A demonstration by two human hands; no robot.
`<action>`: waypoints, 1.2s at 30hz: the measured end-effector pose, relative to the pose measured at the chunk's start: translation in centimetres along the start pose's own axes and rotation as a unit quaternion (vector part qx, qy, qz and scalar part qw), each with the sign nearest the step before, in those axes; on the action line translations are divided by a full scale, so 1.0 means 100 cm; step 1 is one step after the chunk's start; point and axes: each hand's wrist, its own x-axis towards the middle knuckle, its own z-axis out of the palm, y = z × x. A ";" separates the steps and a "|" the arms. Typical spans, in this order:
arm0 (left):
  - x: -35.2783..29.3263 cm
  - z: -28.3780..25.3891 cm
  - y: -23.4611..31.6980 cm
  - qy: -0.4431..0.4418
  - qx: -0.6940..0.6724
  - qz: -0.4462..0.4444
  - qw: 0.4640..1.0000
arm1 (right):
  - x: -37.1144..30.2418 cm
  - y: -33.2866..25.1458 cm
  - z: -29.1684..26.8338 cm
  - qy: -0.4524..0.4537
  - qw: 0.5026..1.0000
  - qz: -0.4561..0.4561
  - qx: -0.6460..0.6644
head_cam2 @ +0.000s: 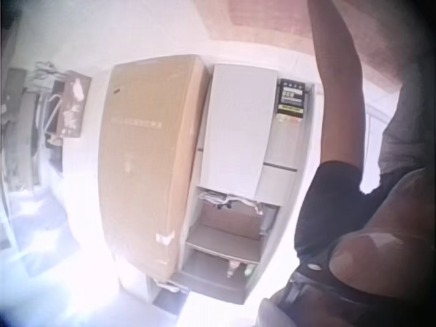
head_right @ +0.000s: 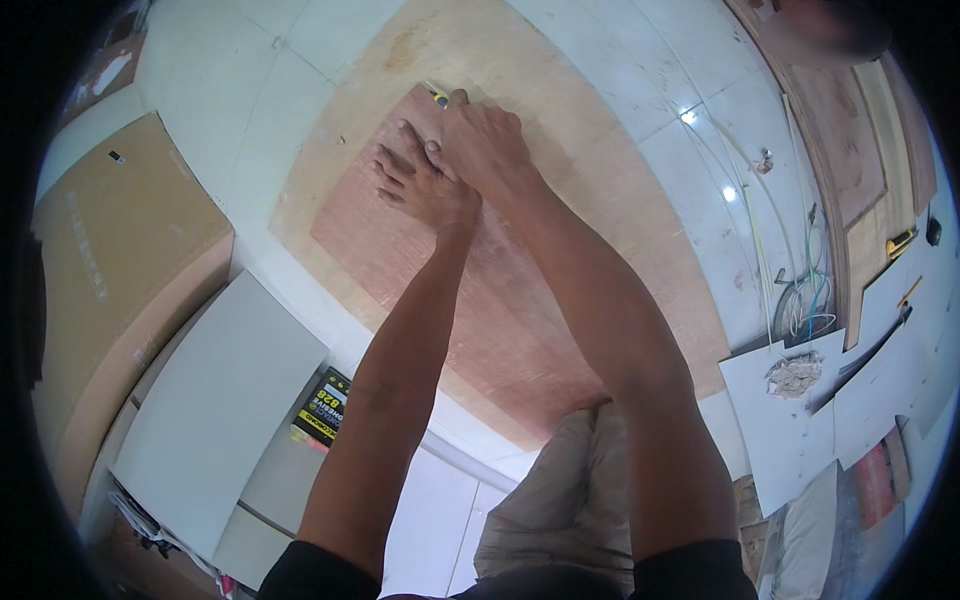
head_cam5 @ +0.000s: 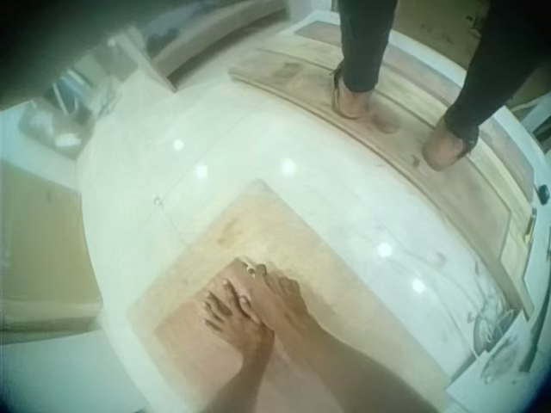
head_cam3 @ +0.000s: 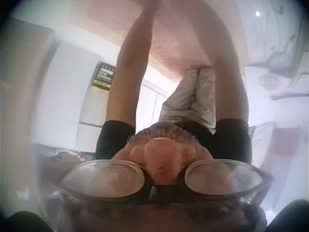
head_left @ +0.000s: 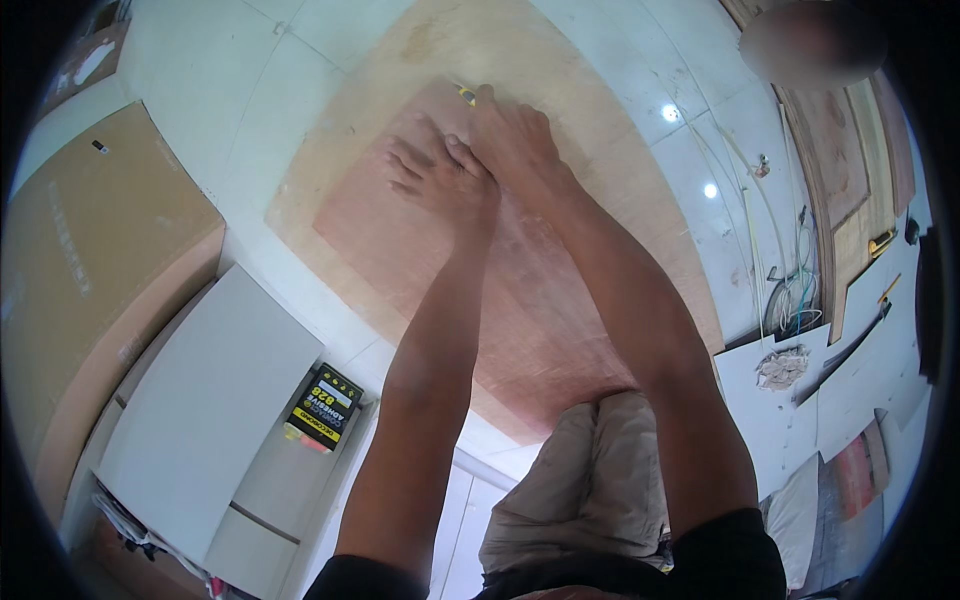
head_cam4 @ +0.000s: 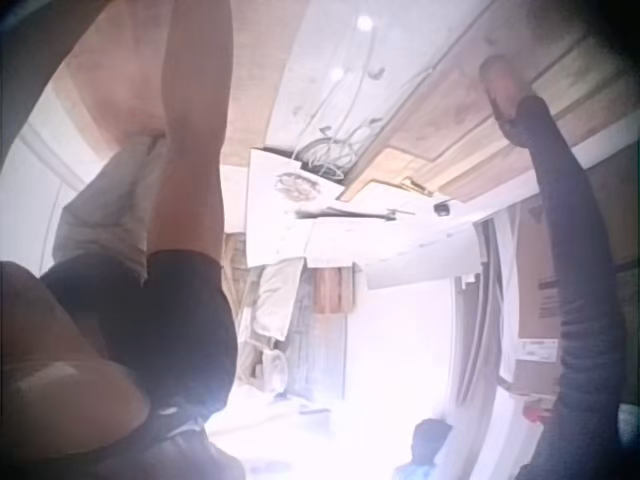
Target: The person kneels on the floor and uses a utility knife to cut a protective film from a wooden board. They then place two white panels on the board, align them, and later lift a thin wooden strip to mark it with a pencil.
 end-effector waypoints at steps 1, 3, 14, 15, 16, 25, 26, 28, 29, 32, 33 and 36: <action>-0.006 0.000 0.002 -0.002 -0.007 -0.003 1.000 | -0.001 -0.001 -0.002 -0.007 1.000 -0.006 -0.010; -0.005 -0.002 0.001 -0.001 -0.013 -0.003 1.000 | 0.004 -0.007 -0.004 -0.010 1.000 -0.012 -0.022; 0.002 -0.008 -0.001 0.015 -0.041 0.031 0.999 | -0.028 0.021 0.021 0.043 0.998 -0.034 -0.017; 0.000 -0.007 0.000 0.022 -0.042 0.033 0.998 | -0.042 0.027 0.020 0.018 1.000 -0.013 -0.018; -0.001 -0.007 0.000 0.030 -0.044 0.037 0.998 | -0.059 0.032 0.019 -0.004 1.000 0.008 -0.019; -0.013 0.002 -0.007 0.100 -0.018 0.063 0.993 | -0.267 0.118 0.046 -0.056 0.992 0.099 -0.052; -0.009 0.004 -0.006 0.107 -0.008 0.063 0.992 | -0.287 0.130 0.050 -0.056 0.990 0.110 -0.067; -0.005 0.011 -0.010 0.130 -0.007 0.069 0.989 | -0.335 0.155 0.058 -0.056 0.989 0.113 -0.081; -0.002 0.014 -0.011 0.143 -0.007 0.073 0.987 | -0.357 0.168 0.062 -0.054 0.988 0.115 -0.089; -0.006 0.018 -0.018 0.152 -0.008 0.075 0.986 | -0.440 0.209 0.082 -0.034 0.987 0.096 -0.127; -0.003 0.019 -0.015 0.157 -0.012 0.073 0.985 | -0.458 0.225 0.086 -0.048 0.986 0.101 -0.124; 0.006 0.030 -0.020 0.177 0.004 0.084 0.981 | -0.508 0.260 0.093 -0.086 0.983 0.120 -0.107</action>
